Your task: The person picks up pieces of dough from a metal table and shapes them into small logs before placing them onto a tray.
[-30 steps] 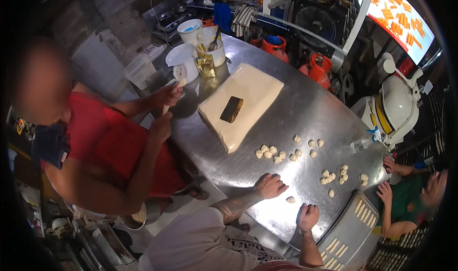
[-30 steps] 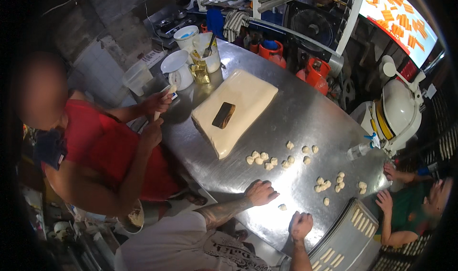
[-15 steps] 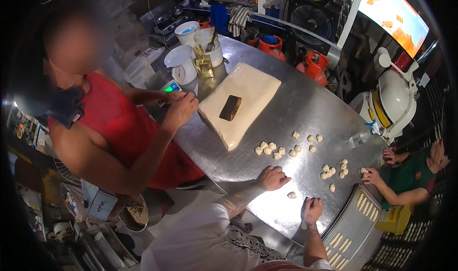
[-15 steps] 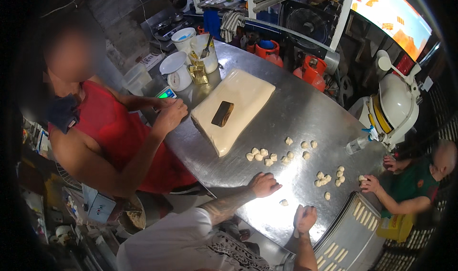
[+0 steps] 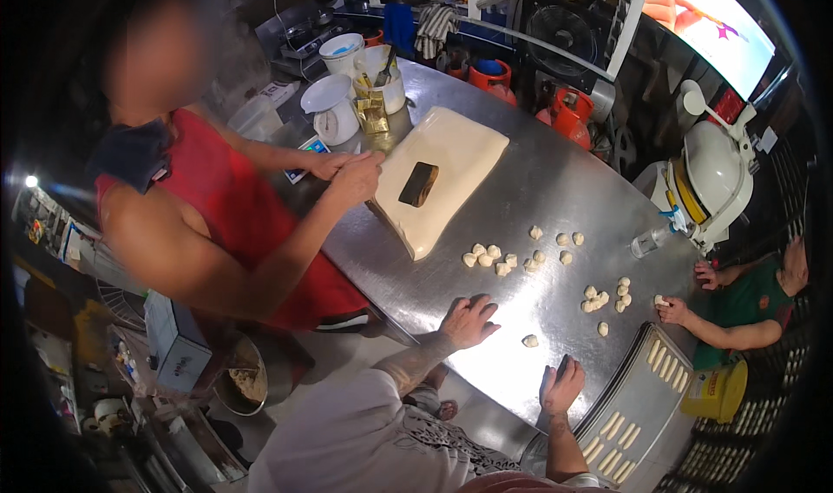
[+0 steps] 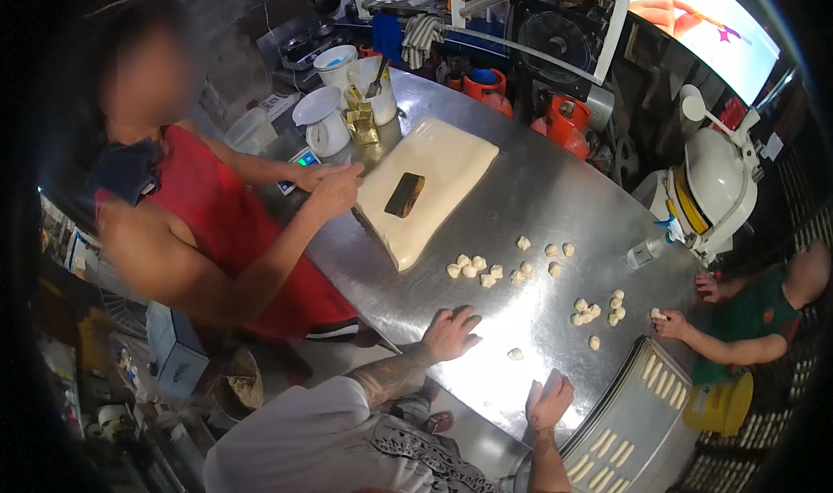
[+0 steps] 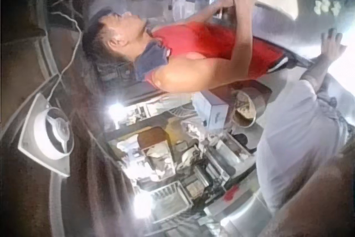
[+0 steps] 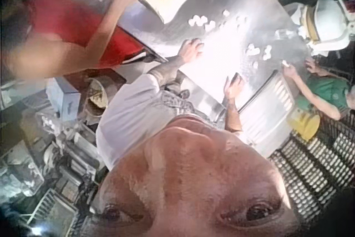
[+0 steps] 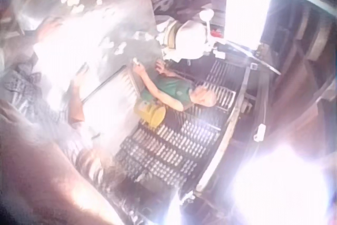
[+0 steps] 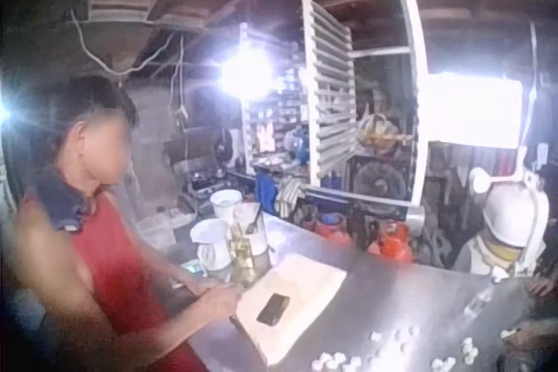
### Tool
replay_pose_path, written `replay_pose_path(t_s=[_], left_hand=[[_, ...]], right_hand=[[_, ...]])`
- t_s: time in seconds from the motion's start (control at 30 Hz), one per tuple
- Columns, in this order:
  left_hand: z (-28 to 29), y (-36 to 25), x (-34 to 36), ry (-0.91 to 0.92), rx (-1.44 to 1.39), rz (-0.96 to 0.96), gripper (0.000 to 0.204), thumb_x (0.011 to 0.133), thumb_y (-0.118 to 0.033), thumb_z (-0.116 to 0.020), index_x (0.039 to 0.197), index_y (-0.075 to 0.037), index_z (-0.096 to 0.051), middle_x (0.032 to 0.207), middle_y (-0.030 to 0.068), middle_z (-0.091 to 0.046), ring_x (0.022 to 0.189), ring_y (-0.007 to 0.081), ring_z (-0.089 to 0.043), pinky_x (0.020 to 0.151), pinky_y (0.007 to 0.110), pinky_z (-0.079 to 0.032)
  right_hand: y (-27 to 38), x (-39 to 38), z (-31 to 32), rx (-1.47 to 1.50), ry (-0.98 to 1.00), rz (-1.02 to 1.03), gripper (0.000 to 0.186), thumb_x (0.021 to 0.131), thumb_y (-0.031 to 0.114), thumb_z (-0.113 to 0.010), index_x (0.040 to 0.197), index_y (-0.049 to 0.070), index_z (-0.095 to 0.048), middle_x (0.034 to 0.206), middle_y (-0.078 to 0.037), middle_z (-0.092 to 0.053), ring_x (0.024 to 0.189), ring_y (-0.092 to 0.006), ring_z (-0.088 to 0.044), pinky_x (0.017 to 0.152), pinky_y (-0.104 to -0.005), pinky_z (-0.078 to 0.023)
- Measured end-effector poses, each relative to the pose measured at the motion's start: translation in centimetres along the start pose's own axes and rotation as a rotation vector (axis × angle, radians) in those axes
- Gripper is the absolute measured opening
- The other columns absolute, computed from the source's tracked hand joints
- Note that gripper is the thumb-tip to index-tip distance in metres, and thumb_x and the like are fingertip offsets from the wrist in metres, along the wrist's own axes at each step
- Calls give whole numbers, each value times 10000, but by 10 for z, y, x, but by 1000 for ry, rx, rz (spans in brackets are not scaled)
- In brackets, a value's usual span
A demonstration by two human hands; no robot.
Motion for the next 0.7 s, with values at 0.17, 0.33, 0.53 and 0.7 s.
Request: replay_pose_path(t_s=[0.17,0.33,0.53,0.7], left_hand=[[23,10,-32,-11,-61,79,356,1049,-402,-615,1197,-98,-727,1279,64,-677,1065,221,-668,974,439,-452],[-7,7,29,298,-178,42,432,1076,-461,-579,947,-89,-756,969,84,-719,927,292,-708,987,475,-475],[12,7,34,215,-57,152,469,1046,-530,-579,990,-94,-742,841,90,-699,803,306,-701,838,443,-549],[19,-2,30,-60,-93,-129,489,1019,-551,-634,938,-70,-673,775,159,-737,771,352,-739,812,474,-565]], right_hand=[[1,-35,29,-43,71,230,429,942,279,-725,1248,-6,-633,1198,-246,-610,1132,-453,-558,1003,-574,-427],[-20,8,7,-20,205,267,267,871,305,-791,944,74,-677,932,-130,-619,932,-373,-564,872,-545,-433],[-2,30,7,50,297,52,488,902,522,-765,1010,54,-682,816,-185,-685,783,-413,-646,715,-528,-508],[-22,26,-11,75,220,139,471,872,537,-806,1002,99,-693,740,-160,-679,698,-401,-672,664,-523,-532]])
Point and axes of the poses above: each hand's wrist, its own x-axis towards the middle knuckle, its own z-axis out of the back of the hand, y = z × x, the point moved 8 cm from there along x, towards the middle knuckle
